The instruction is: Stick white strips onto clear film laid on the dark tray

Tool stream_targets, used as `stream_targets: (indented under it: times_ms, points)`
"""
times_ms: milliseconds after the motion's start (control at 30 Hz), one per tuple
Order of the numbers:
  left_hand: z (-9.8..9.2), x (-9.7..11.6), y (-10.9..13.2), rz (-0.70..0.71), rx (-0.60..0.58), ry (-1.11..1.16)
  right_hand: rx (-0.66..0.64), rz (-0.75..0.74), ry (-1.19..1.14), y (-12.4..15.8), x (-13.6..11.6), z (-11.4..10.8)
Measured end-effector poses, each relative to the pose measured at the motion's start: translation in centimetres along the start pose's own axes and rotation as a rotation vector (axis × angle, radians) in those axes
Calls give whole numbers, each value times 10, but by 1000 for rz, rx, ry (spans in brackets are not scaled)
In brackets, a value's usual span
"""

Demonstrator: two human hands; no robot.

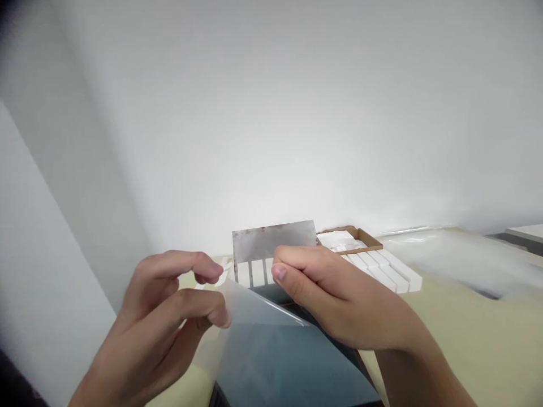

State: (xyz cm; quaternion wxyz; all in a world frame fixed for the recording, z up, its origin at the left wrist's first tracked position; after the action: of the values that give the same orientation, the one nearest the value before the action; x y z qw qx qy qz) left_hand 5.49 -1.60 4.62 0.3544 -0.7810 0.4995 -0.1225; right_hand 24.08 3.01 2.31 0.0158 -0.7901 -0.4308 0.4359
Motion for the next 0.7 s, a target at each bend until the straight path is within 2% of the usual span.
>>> stream_targets:
  times_ms: [133,367,700]
  points:
    - [0,0,0,-7,-5,-5,50,5,36,2,0,-6]
    - [-1,1,-1,-21,-18,-22,65,10,7,5,4,-11]
    - [-2,4,-2,-26,-40,-35,182,50,75,13,12,-29]
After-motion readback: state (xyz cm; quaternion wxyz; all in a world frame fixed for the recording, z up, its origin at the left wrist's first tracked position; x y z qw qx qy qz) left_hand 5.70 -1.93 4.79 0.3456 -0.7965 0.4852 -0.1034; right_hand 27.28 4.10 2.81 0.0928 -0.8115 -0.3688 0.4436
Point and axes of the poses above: each hand's wrist, its own y-axis away from the middle knuckle, its own z-axis out of the palm, x = y × z, the point moved 7 cm from there along -y, towards the middle knuckle, and after that the axes turned 10 degrees about -x, right-handed, at the moved point
